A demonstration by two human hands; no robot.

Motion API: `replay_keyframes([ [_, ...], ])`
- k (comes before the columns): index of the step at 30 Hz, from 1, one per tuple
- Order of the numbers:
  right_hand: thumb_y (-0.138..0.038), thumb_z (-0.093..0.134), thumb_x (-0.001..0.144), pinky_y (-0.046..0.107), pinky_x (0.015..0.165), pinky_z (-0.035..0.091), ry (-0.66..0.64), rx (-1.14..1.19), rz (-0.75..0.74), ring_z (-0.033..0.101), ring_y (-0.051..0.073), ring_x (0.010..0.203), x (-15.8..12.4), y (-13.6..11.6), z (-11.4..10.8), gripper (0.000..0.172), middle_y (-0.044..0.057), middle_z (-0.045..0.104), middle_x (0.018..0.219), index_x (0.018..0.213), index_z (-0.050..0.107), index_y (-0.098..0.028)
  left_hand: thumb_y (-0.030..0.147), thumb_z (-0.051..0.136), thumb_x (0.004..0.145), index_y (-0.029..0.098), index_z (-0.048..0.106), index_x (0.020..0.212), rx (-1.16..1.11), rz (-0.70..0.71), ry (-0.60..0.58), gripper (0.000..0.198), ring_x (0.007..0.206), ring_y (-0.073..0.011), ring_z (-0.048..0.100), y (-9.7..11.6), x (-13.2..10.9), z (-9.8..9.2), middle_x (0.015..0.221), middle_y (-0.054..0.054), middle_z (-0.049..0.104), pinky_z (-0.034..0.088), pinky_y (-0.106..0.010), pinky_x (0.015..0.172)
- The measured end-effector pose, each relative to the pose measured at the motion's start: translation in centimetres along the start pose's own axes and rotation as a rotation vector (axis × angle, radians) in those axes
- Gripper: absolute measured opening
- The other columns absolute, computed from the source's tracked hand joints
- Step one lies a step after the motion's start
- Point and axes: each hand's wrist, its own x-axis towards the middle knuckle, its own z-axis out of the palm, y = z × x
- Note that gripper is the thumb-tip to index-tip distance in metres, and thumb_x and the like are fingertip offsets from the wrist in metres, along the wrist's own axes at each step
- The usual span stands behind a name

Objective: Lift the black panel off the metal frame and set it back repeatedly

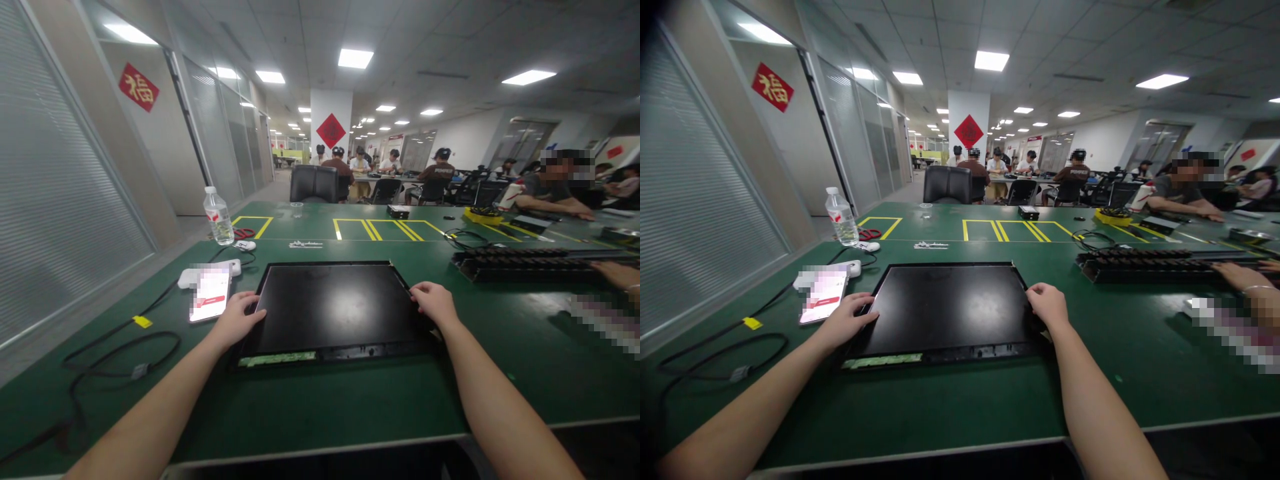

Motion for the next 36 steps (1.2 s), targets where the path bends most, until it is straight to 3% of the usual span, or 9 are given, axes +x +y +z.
replay_keyframes([
  [5,-0.027,0.059,0.080,0.024,0.056,0.047,-0.001,0.001,0.009,0.061,0.012,0.047,0.0,0.1,0.0,0.017,0.002,0.075,0.074,0.083,0.074,-0.020,0.053,0.059,0.072,0.012,0.070,0.117,0.010,0.008,0.005,0.062,0.134,-0.0364,0.051,0.0,0.0,0.1,0.139,-0.019,0.056,0.037,-0.047,0.116],
  [19,-0.028,0.061,0.079,0.023,0.048,0.045,-0.002,0.059,0.032,0.057,0.012,0.045,0.1,0.2,0.1,0.015,0.004,0.076,0.075,0.081,0.073,-0.020,0.048,0.066,0.072,0.017,0.074,0.110,0.037,0.064,0.038,0.050,0.130,-0.0357,0.055,-0.8,0.3,0.4,0.132,-0.015,0.059,0.040,-0.047,0.116],
  [29,-0.028,0.059,0.080,0.026,0.054,0.048,-0.029,0.015,0.056,0.060,0.013,0.047,0.0,-0.1,-0.2,0.019,0.004,0.077,0.081,0.087,0.074,-0.020,0.048,0.062,0.076,0.016,0.070,0.124,0.068,0.085,0.029,0.059,0.131,-0.0350,0.053,0.9,-0.9,0.3,0.134,-0.016,0.054,0.037,-0.048,0.118],
  [36,-0.028,0.059,0.080,0.027,0.053,0.047,-0.012,0.028,0.055,0.059,0.014,0.047,0.0,-0.1,-0.1,0.018,0.005,0.076,0.078,0.086,0.074,-0.019,0.044,0.057,0.083,0.019,0.078,0.109,0.032,0.119,0.094,0.042,0.129,-0.0338,0.055,2.0,-1.1,-0.4,0.134,-0.014,0.057,0.039,-0.048,0.116],
])
